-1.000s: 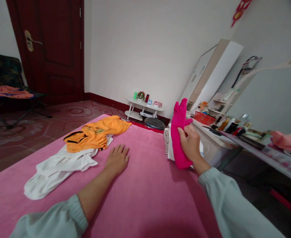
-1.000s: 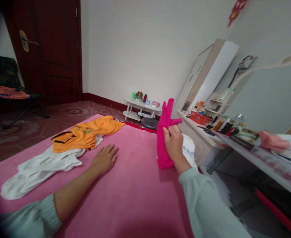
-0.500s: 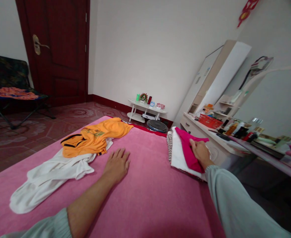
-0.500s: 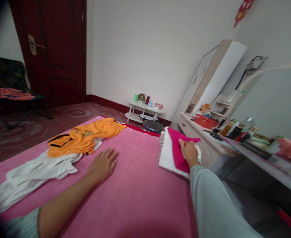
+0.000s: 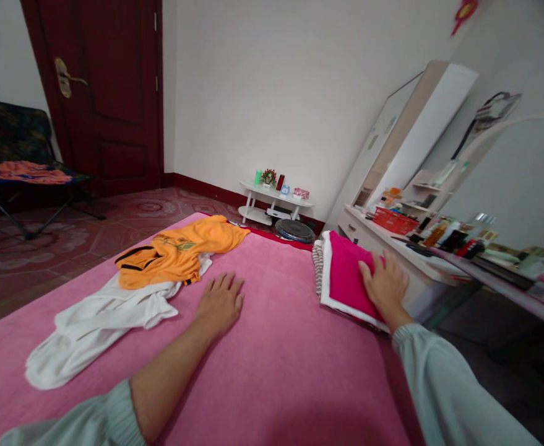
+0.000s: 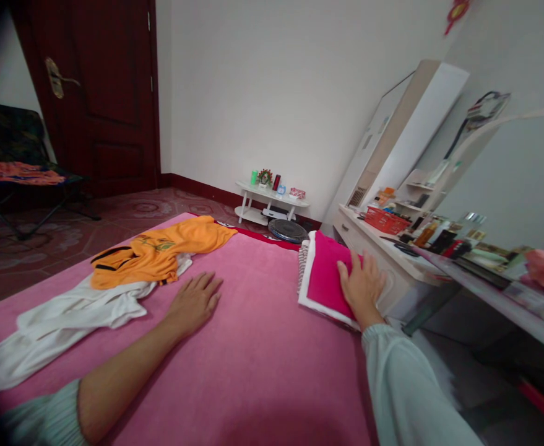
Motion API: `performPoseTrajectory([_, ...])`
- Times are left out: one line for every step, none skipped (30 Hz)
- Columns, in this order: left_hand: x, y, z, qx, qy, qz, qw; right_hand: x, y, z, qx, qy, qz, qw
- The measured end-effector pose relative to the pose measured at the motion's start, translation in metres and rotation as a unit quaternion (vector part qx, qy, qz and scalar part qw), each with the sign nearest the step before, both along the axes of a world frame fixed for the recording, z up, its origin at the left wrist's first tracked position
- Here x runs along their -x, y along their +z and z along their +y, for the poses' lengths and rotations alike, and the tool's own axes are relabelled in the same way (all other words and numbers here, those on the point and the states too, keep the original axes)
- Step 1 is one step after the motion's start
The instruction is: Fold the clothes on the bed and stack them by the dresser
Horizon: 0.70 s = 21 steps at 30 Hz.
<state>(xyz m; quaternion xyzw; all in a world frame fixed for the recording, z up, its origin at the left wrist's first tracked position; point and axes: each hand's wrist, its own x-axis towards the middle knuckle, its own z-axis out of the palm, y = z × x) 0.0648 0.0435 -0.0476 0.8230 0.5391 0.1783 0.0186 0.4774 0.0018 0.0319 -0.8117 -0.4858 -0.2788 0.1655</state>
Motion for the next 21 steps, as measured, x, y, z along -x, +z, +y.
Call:
performPoseTrajectory([0.000, -0.001, 0.000, -0.001, 0.000, 0.000, 1.000, 0.000, -0.007, 0.001, 0.045, 0.016, 0.029, 0.998])
performPoseTrajectory([0.000, -0.001, 0.000, -0.001, 0.000, 0.000, 1.000, -0.002, -0.013, 0.003, 0.094, 0.025, 0.066, 0.993])
performPoseTrajectory([0.000, -0.001, 0.000, -0.002, 0.001, -0.001, 1.000, -0.004, -0.017, 0.005, 0.136, 0.028, 0.102, 0.985])
performPoseTrajectory([0.000, -0.001, -0.001, -0.002, 0.003, -0.002, 1.000, -0.006, -0.020, 0.008, 0.165, 0.025, 0.129, 0.977])
performPoseTrajectory([0.000, 0.000, -0.001, -0.001, 0.004, -0.003, 1.000, -0.007, -0.021, 0.010, 0.182, 0.017, 0.145, 0.972])
performPoseTrajectory([0.000, 0.000, -0.002, 0.001, 0.005, -0.005, 1.000, -0.005, -0.021, 0.012, 0.190, 0.006, 0.152, 0.970])
performPoseTrajectory([0.000, 0.001, -0.004, 0.002, 0.004, -0.008, 1.000, -0.001, -0.020, 0.012, 0.193, -0.011, 0.155, 0.969])
performPoseTrajectory([0.001, 0.002, -0.005, 0.004, 0.002, -0.009, 1.000, 0.006, -0.020, 0.011, 0.191, -0.029, 0.157, 0.969])
performPoseTrajectory([0.002, 0.004, -0.006, 0.005, -0.002, -0.011, 1.000, 0.015, -0.021, 0.008, 0.185, -0.047, 0.158, 0.969])
performPoseTrajectory([0.002, 0.005, -0.008, 0.005, -0.005, -0.012, 1.000, 0.026, -0.024, 0.003, 0.175, -0.061, 0.156, 0.970])
performPoseTrajectory([0.002, 0.006, -0.009, 0.006, -0.008, -0.013, 1.000, 0.037, -0.029, -0.004, 0.164, -0.067, 0.147, 0.973])
performPoseTrajectory([0.002, 0.007, -0.011, 0.008, -0.008, -0.012, 1.000, 0.049, -0.035, -0.013, 0.154, -0.066, 0.134, 0.977])
performPoseTrajectory([0.002, 0.008, -0.014, 0.014, -0.004, -0.011, 1.000, 0.061, -0.042, -0.023, 0.144, -0.061, 0.117, 0.981])
performPoseTrajectory([0.001, 0.010, -0.017, 0.025, 0.005, -0.007, 1.000, 0.073, -0.049, -0.034, 0.136, -0.054, 0.099, 0.984])
performPoseTrajectory([0.001, 0.011, -0.021, 0.037, 0.016, -0.004, 0.999, 0.085, -0.056, -0.045, 0.132, -0.047, 0.081, 0.987])
performPoseTrajectory([0.000, 0.012, -0.026, 0.050, 0.027, 0.002, 0.998, 0.097, -0.063, -0.056, 0.129, -0.039, 0.064, 0.989])
performPoseTrajectory([0.000, 0.014, -0.032, 0.063, 0.037, 0.009, 0.997, 0.109, -0.068, -0.067, 0.127, -0.031, 0.053, 0.990])
performPoseTrajectory([0.000, 0.015, -0.039, 0.074, 0.044, 0.015, 0.996, 0.121, -0.072, -0.076, 0.125, -0.023, 0.049, 0.991])
performPoseTrajectory([0.000, 0.016, -0.047, 0.080, 0.046, 0.020, 0.995, 0.133, -0.075, -0.084, 0.126, -0.016, 0.054, 0.990])
performPoseTrajectory([0.001, 0.016, -0.054, 0.084, 0.046, 0.023, 0.995, 0.145, -0.077, -0.091, 0.132, -0.008, 0.067, 0.989])
performPoseTrajectory([0.003, 0.016, -0.062, 0.087, 0.046, 0.025, 0.995, 0.156, -0.078, -0.097, 0.143, 0.001, 0.085, 0.986])
